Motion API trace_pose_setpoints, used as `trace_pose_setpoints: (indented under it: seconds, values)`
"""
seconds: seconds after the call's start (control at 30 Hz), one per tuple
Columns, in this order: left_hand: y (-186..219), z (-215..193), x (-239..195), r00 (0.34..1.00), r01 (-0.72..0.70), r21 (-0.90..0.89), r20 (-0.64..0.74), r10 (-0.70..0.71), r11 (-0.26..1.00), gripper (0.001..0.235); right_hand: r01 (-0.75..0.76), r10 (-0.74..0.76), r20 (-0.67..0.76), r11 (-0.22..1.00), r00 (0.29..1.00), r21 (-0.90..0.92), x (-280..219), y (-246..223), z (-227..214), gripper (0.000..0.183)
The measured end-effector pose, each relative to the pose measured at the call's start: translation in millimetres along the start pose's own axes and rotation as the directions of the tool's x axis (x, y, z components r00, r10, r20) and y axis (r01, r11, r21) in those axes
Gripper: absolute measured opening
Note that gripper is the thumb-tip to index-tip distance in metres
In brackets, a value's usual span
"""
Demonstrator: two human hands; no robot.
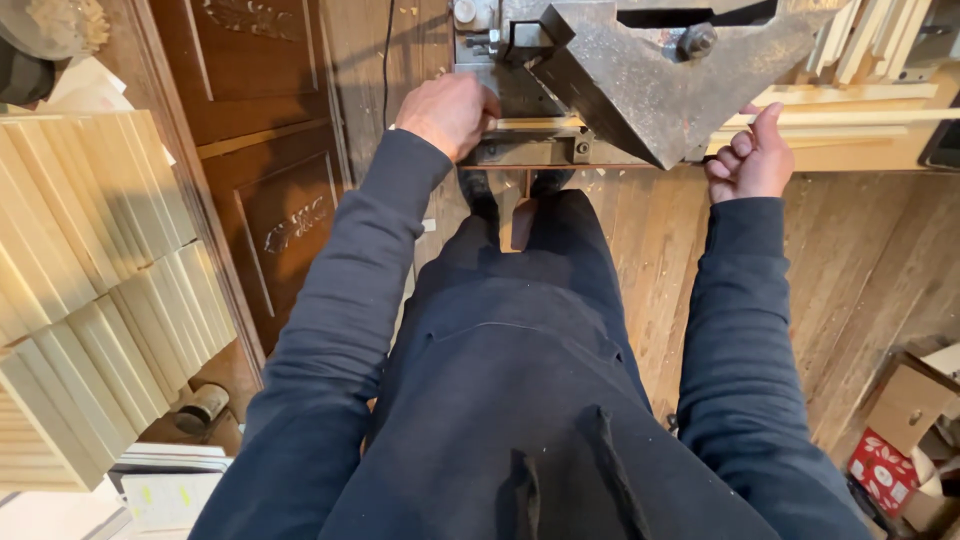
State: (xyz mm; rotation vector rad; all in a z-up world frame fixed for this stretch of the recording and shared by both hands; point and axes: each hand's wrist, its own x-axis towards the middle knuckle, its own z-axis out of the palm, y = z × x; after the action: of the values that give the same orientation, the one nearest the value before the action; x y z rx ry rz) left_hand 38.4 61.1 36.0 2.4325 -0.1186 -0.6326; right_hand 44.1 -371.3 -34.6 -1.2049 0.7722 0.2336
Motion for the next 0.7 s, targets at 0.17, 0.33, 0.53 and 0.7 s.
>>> trace_pose_setpoints:
  seconds: [0.17, 0.33, 0.53, 0.7]
  values:
    - [-5, 1, 1, 0.999, -0.033, 0.01, 0.025, 0.033, 0.999, 0.014, 0.285, -0.339, -0.167, 0.917, 0.926, -0.279, -27, 37, -17, 0.022]
    - [-6, 0, -1, 1.0, -0.02, 0.014, 0.007, 0.02, 1.0, 0.015, 0.763, -0.555, 0.575, 0.182, 0.6, -0.621, -148, 50, 79, 0.016]
    - [-4, -1, 0, 0.999, -0.021, -0.012, 0.034, 0.021, 1.0, 0.016, 0.707, -0.145, 0.702, -0.027, 0.697, -0.707, -164, 53, 174, 0.068]
    - [-4, -2, -6, 1.0, -0.02, 0.001, -0.006, 0.02, 1.0, 0.019, 0.692, -0.032, 0.702, -0.137, 0.712, -0.708, -138, 73, 187, 0.077]
